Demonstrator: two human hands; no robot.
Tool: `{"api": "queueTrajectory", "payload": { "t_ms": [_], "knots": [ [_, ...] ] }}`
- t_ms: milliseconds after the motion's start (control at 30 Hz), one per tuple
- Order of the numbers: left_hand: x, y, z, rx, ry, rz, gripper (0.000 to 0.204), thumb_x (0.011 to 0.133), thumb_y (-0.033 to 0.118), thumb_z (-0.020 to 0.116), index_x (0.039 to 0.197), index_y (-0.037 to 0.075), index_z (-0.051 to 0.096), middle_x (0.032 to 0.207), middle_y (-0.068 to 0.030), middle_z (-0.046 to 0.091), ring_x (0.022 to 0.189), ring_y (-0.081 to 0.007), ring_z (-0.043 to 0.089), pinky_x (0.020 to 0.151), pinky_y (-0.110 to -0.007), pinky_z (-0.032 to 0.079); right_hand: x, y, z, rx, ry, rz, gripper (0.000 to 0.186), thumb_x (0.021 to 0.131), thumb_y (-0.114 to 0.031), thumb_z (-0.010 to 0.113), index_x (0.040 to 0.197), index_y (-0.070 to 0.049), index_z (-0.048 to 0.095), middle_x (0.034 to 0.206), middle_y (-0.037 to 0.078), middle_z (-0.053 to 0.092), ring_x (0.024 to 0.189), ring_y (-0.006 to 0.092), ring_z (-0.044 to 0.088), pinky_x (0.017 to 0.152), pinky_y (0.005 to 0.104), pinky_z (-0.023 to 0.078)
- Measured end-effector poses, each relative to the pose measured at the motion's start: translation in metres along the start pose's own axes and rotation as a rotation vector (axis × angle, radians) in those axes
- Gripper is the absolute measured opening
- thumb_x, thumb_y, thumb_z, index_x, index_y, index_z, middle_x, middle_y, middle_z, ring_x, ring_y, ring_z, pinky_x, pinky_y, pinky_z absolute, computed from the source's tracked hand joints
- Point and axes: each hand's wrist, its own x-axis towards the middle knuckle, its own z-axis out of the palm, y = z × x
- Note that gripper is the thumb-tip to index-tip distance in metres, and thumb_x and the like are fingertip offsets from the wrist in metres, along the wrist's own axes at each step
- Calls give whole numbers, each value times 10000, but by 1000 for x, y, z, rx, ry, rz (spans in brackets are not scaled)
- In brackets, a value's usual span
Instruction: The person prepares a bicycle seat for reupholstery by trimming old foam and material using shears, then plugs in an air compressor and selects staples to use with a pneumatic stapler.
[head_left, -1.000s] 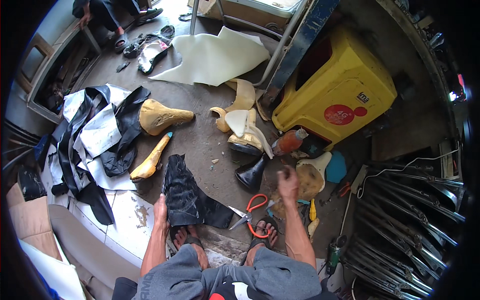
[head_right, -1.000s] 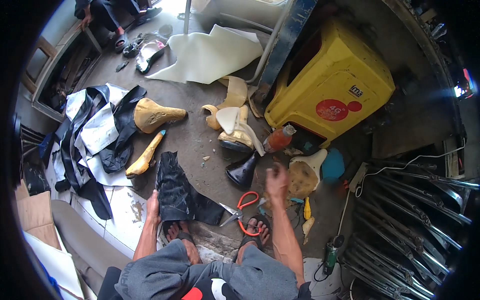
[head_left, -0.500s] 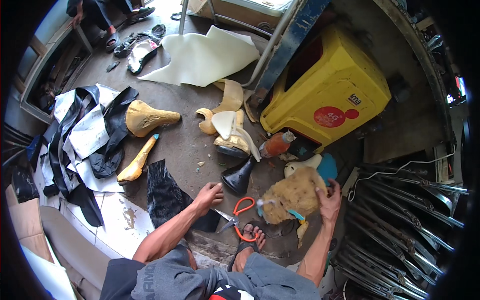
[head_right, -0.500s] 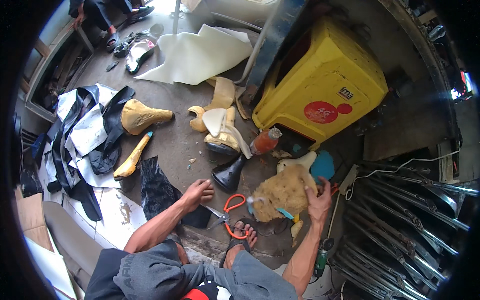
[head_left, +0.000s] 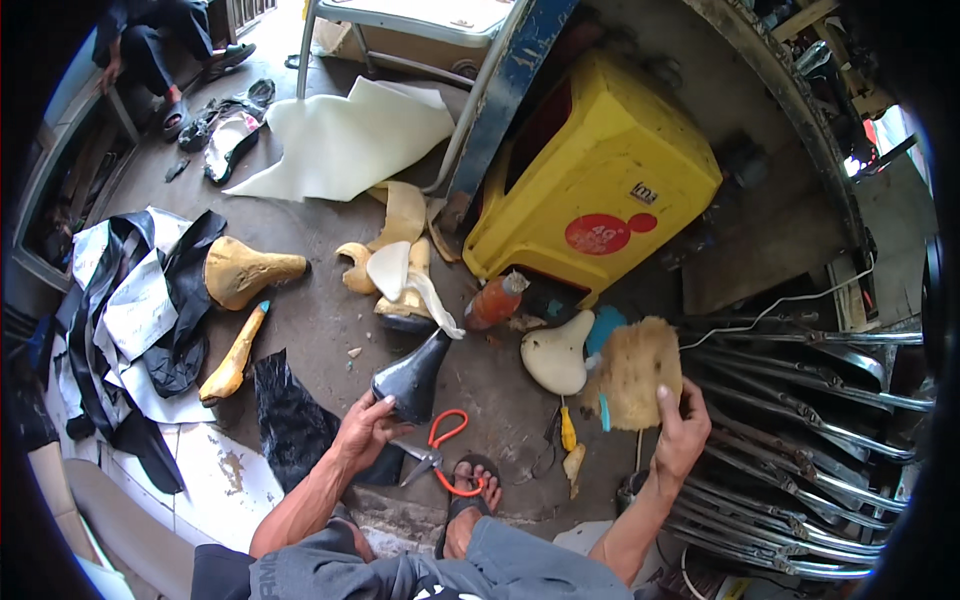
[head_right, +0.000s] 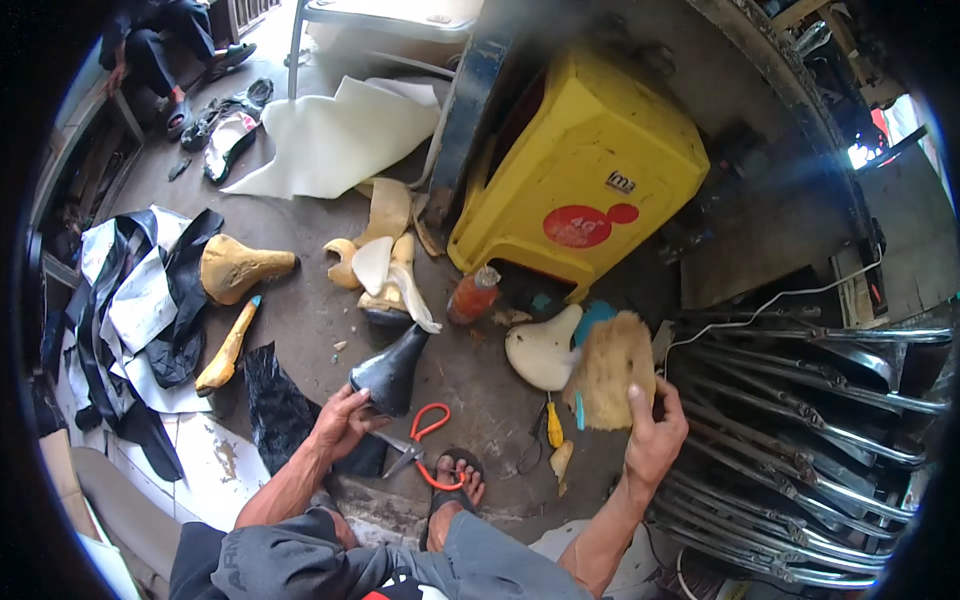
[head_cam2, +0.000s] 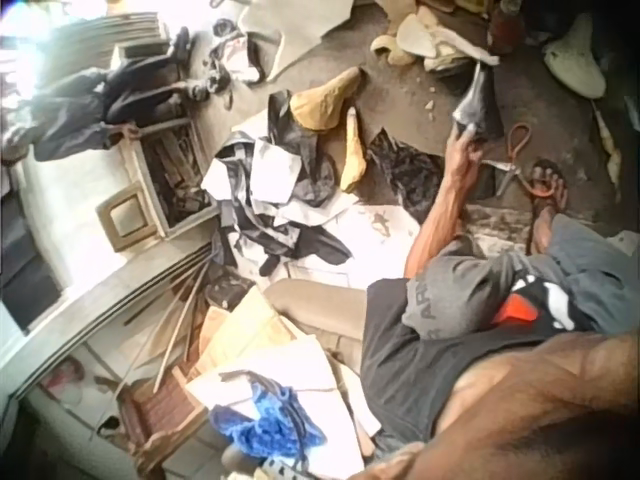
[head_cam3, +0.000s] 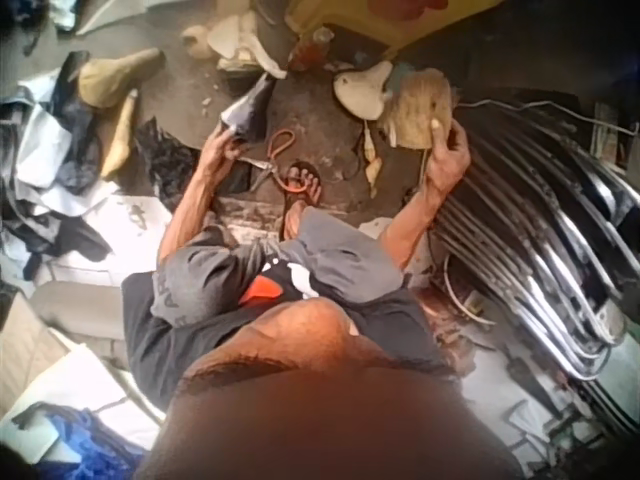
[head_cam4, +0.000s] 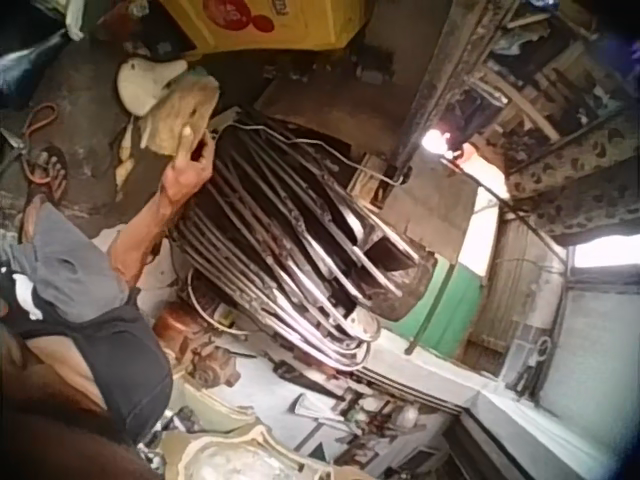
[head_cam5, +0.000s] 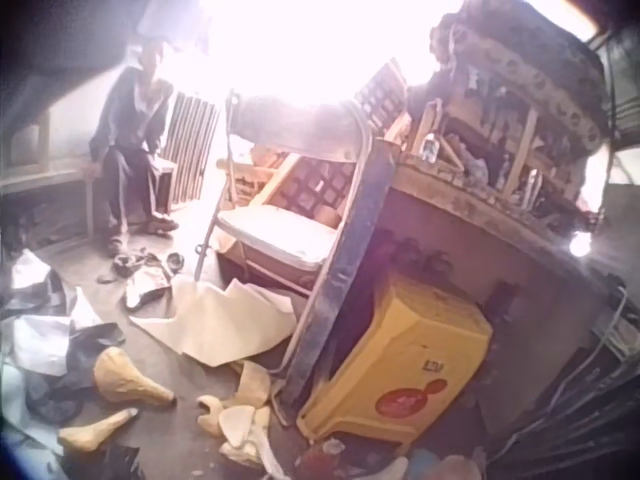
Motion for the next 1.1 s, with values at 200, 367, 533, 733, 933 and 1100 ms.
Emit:
{"api": "queueTrajectory", "payload": {
  "t_ms": [200, 367, 533, 733, 933, 1100],
  "knots": [
    [-38, 26, 27, 36, -32, 68, 502, 929, 172, 670, 1378, 68, 471, 1256, -121, 628, 1111, -276, 650, 930, -490, 552, -15, -8, 26, 329, -29, -45, 279, 907, -128, 708, 1118, 48, 657, 1018, 75, 685, 927, 139, 602, 879, 270, 466],
    [-63, 41, 49, 31, -41, 42, 440, 936, 184, 663, 1321, 47, 502, 1173, -110, 665, 1065, -254, 671, 919, -478, 558, -29, -15, 47, 297, -76, -58, 275, 915, -150, 716, 1104, 45, 667, 1024, 79, 686, 932, 141, 604, 873, 281, 468],
    [-79, 50, 58, 85, -33, 20, 401, 946, 197, 653, 1289, 37, 520, 1156, -114, 669, 1020, -258, 688, 901, -474, 569, -54, -29, 70, -14, -18, -218, 232, 916, -157, 712, 1060, 24, 688, 1001, 93, 676, 902, 194, 631, 828, 311, 492],
    [-90, 48, 71, 42, -69, -20, 385, 963, 226, 661, 1255, 10, 531, 1132, -115, 658, 1002, -221, 684, 862, -404, 603, -95, -18, 112, -213, -62, -816, 298, 769, -34, 778, 1061, -45, 714, 966, 98, 654, 837, 258, 650, 751, 375, 538],
    [-88, 34, 74, -85, -128, 25, 348, 978, 177, 636, 1259, 3, 526, 1167, -118, 650, 1023, -220, 679, 873, -400, 611, -125, -26, 128, -248, -429, -1048, 418, 672, 10, 771, 1078, -70, 713, 957, 80, 655, 864, 271, 645, 746, 387, 535],
    [-89, 35, 76, -80, -153, 3, 342, 986, 164, 618, 1266, -3, 514, 1173, -129, 645, 1033, -232, 679, 879, -411, 610, -117, -25, 128, -207, -360, -1046, 434, 672, 32, 745, 1094, -64, 715, 972, 80, 651, 863, 270, 638, 750, 384, 529]
  ]
}}
